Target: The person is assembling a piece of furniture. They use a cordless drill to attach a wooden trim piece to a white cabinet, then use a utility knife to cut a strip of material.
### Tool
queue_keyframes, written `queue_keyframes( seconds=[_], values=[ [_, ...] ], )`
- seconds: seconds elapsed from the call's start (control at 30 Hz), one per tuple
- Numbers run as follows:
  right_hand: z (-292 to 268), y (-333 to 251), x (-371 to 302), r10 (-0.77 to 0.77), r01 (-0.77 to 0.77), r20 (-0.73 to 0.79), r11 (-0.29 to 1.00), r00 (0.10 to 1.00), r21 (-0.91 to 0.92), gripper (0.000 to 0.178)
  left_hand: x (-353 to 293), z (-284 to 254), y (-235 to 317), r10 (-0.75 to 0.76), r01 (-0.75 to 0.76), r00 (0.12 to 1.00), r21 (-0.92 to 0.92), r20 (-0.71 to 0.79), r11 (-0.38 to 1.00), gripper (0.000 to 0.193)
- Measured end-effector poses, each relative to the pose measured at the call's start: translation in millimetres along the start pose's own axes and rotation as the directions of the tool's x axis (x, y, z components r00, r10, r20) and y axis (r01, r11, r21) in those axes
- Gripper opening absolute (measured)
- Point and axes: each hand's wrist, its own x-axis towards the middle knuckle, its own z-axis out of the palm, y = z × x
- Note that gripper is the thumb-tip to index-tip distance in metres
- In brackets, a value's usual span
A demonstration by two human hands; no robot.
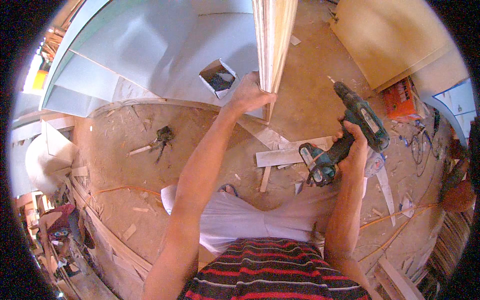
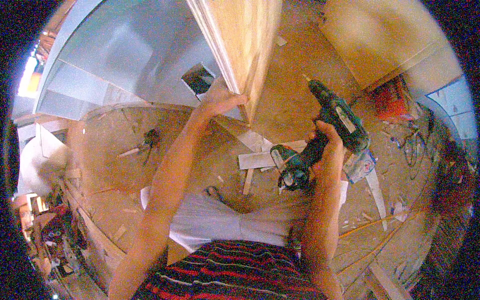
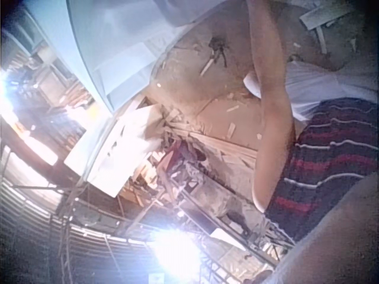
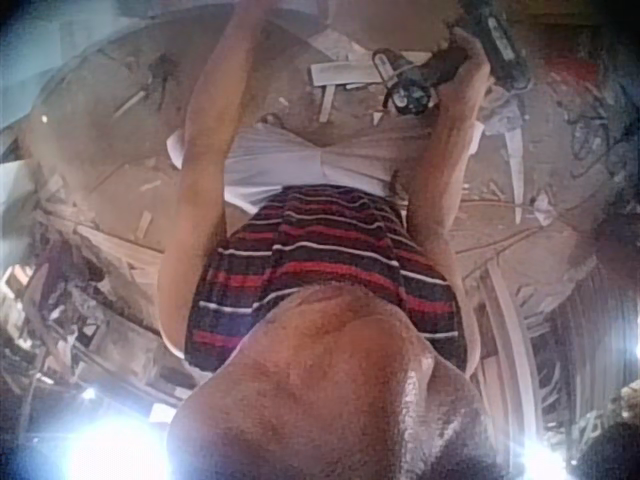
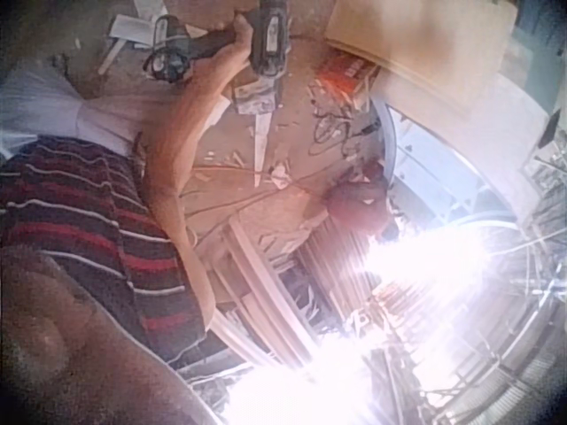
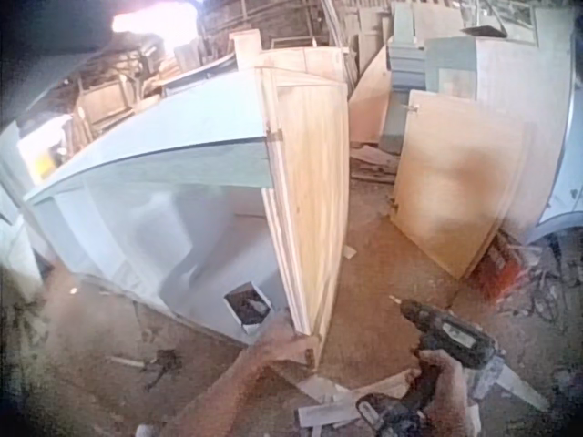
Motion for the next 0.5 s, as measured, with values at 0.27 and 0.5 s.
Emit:
queue_keyframes(
  seconds=[0.27, 0.5],
  values=[
    [6, 0, -4, 0.047, -0.049, -0.076, 0.999, 0.996, -0.019, 0.022, -1, 20, -49, -0.099, 0.099, 0.967, 0.011, 0.236, 0.995, 0.066],
    [6, 0, -11, -0.013, 0.012, -0.019, 0.998, 1.0, -0.059, 0.022, -15, 69, -138, 0.017, -0.036, 0.975, 0.084, 0.222, 0.996, 0.058]
  ],
)
